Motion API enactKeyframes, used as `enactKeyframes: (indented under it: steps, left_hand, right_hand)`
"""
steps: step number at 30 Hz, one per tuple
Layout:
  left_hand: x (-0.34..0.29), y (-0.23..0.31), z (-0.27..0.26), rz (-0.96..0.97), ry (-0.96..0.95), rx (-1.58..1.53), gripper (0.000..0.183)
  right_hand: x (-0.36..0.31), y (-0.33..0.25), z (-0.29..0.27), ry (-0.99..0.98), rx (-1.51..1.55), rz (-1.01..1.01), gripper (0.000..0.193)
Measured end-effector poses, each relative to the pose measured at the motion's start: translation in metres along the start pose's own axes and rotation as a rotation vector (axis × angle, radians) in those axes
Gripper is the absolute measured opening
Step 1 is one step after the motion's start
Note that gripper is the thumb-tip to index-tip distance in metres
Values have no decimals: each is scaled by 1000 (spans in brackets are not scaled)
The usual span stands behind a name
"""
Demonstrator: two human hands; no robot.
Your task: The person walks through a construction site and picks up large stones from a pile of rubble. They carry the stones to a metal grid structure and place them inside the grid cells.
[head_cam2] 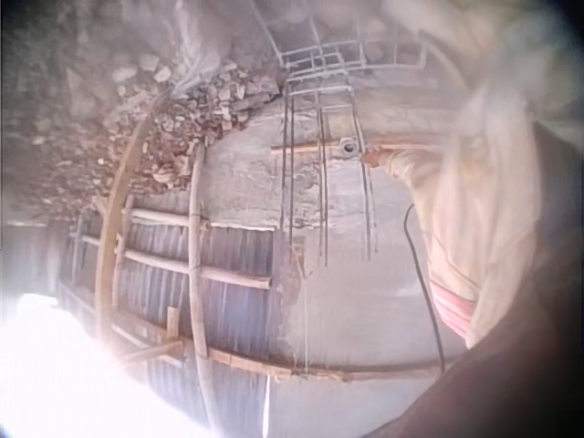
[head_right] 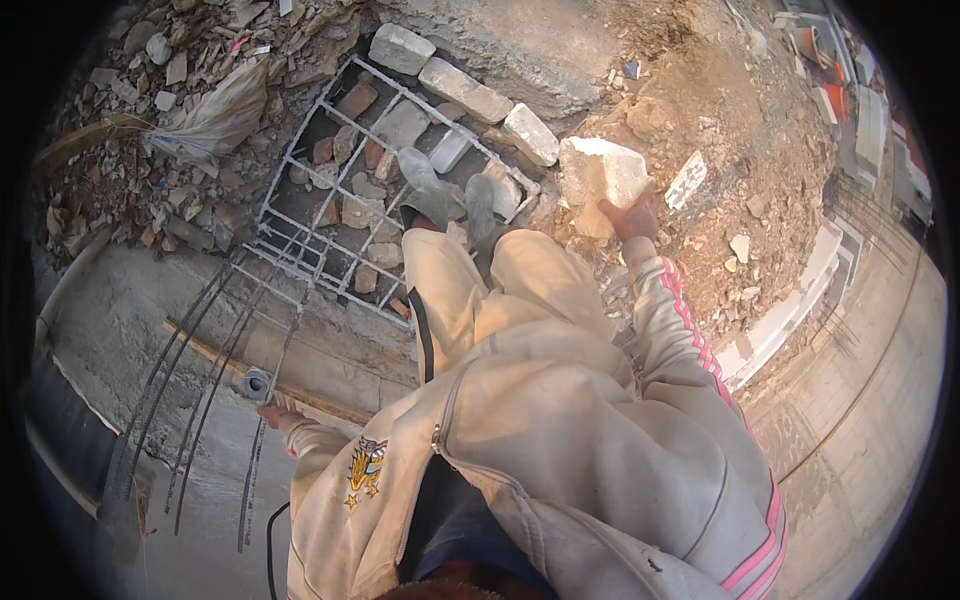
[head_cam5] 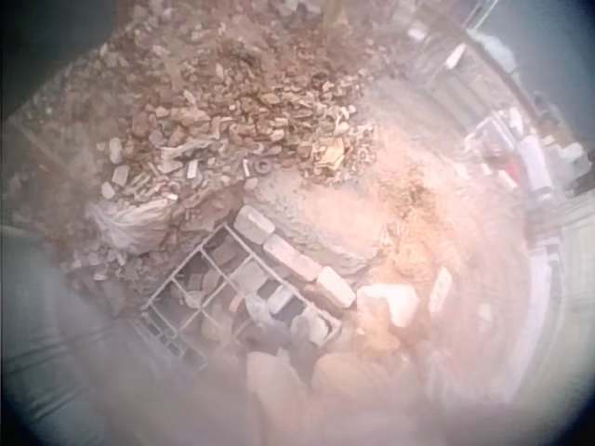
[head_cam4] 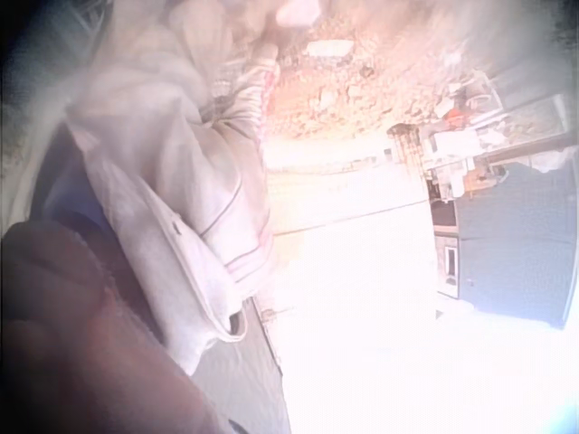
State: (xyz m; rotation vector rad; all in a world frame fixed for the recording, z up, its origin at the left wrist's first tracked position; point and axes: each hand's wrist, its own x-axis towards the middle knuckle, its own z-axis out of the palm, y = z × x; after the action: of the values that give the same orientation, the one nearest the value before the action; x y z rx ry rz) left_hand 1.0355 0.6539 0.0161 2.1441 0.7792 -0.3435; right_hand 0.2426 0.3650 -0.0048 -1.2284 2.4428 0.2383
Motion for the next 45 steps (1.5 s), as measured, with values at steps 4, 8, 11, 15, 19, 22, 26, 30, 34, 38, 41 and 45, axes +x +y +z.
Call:
enactKeyframes:
  steps: [4,8,11,15,19,22,26,30,34,38,41,45]
  left_hand:
    - [42,5,-16,-82,-166,239,73]
    - [19,14,-7,-125,-296,613,75]
    - [-15,16,14,-168,-356,877,76]
    - [-64,44,84,-137,-420,1162,79]
    - [-94,71,179,-19,-471,1345,81]
    - [-113,109,232,168,-559,1397,83]
    - [-154,147,265,288,-613,1398,85]
    - [-183,166,283,412,-565,1493,83]
    - [-203,164,307,531,-650,1596,80]
    - [-244,151,376,604,-678,1667,77]
    - [-261,143,450,644,-749,1664,72]
    - [-333,143,538,753,-845,1718,66]
  right_hand:
    - [-27,55,-6,-142,67,334,124]
    - [-58,115,20,-59,-2,370,123]
    - [-78,130,25,-71,21,446,123]
    - [-110,142,56,-147,135,637,123]
    - [-121,133,71,-185,170,742,125]
    - [-136,135,92,-153,212,772,125]
    - [-152,143,111,-122,322,783,122]
    - [-167,143,117,-75,306,778,118]
    - [-193,159,135,22,269,773,117]
    - [-229,164,142,67,310,833,118]
    - [-258,155,131,63,364,949,117]
    - [-315,127,149,58,344,1048,115]
